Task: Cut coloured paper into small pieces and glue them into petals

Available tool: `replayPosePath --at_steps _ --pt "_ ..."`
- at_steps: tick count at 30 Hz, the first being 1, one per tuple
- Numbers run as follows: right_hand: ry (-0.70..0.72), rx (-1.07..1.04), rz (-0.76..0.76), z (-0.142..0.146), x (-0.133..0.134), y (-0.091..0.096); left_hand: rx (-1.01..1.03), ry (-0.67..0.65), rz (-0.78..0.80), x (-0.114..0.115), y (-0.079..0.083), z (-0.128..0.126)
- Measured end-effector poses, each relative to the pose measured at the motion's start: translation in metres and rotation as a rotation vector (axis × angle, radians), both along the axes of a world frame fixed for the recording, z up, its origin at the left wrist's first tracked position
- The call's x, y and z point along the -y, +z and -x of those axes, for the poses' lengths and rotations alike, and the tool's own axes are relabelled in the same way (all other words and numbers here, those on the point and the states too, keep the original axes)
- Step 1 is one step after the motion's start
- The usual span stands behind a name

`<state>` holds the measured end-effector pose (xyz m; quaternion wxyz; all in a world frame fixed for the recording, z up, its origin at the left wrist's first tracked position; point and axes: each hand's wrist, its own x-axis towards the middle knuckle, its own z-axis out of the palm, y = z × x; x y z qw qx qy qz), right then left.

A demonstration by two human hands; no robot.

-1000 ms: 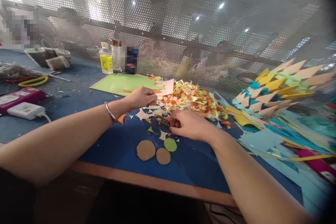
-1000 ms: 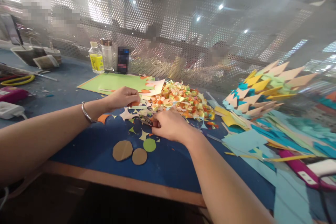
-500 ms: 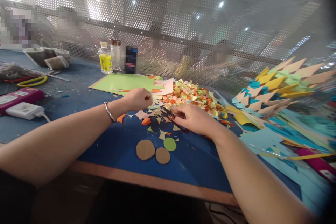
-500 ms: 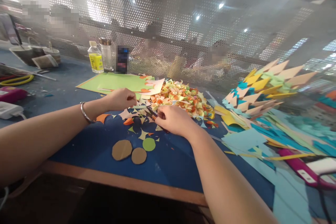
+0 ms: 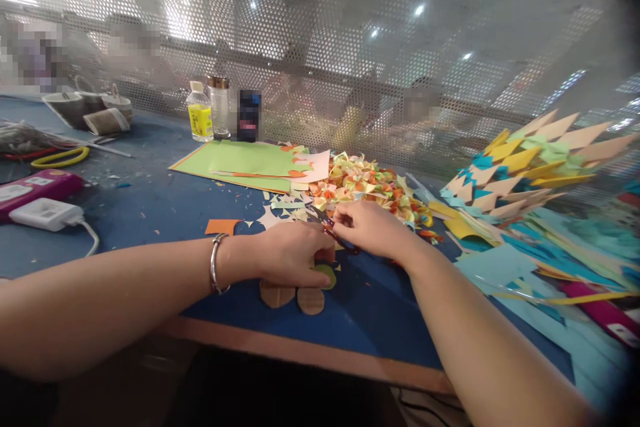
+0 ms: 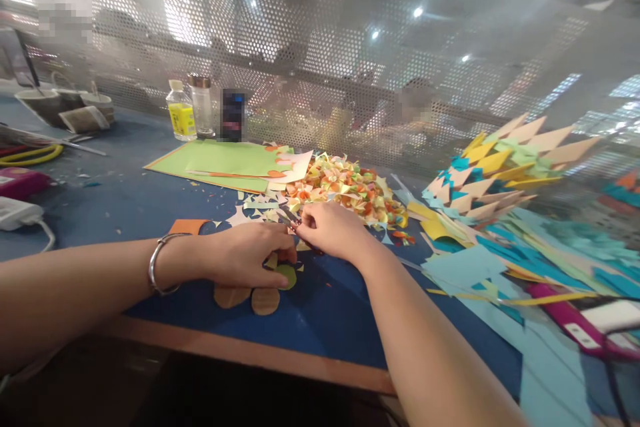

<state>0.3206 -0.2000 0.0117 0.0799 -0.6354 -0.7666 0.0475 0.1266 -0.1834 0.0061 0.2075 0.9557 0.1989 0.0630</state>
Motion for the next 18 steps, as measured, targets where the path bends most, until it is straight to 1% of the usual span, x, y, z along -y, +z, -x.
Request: replayPosePath --at_steps 6,10,13,16,18 --pt "0.02 0.008 0.027 0.001 -0.001 -0.002 -0.014 -0.018 0.033 -0.004 -0.006 -0.003" --pt "0.014 0.003 0.034 0.001 -0.001 -0.002 0.045 -0.019 0.135 0.0 -0.008 -0.004" --pt "0.01 0.003 0.044 0.0 -0.001 -0.003 0.253 0.045 0.253 -0.003 -0.008 -0.004" --pt "0.01 0.002 0.051 -0.001 0.0 -0.003 0.551 0.15 0.436 -0.016 -0.007 -0.004" --pt "0.014 -0.004 0.06 -0.001 0.001 -0.002 0.697 0.244 0.553 -0.026 -0.005 -0.004"
